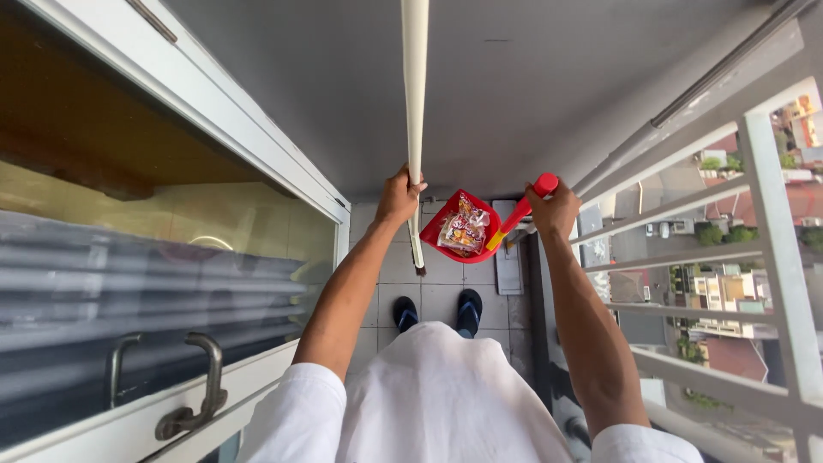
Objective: Picking up snack wrappers from a dustpan and placing them into a trash bin on a balcony.
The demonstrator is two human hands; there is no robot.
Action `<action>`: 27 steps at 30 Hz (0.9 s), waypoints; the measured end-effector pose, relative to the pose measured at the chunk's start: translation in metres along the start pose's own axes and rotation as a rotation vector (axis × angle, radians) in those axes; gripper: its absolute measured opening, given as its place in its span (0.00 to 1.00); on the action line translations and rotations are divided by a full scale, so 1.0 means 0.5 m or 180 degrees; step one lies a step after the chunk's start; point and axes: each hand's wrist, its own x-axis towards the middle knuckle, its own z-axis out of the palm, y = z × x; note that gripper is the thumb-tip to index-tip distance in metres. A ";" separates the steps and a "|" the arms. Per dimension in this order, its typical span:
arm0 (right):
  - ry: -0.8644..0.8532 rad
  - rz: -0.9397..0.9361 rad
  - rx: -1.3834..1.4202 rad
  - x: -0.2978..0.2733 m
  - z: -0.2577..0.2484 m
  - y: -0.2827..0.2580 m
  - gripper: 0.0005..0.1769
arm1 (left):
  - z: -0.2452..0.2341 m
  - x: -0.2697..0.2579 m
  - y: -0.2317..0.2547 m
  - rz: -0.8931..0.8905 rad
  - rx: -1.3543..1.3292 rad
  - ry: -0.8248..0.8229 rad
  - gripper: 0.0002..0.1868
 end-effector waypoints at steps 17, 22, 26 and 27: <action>0.0555 -0.0062 0.0061 -0.100 -0.023 0.008 0.19 | -0.039 -0.023 0.022 0.0157 -0.0041 -0.0415 0.08; 0.0660 -0.0045 0.0222 -0.129 -0.069 0.040 0.18 | 0.011 -0.029 0.030 0.0423 -0.0123 -0.0392 0.09; 0.0746 0.0064 0.0136 -0.159 -0.110 0.071 0.19 | 0.049 -0.056 0.054 0.0425 0.0062 -0.0616 0.07; 0.0760 0.0076 0.0207 -0.162 -0.122 0.073 0.20 | 0.062 -0.055 0.053 0.0548 0.0019 -0.0613 0.06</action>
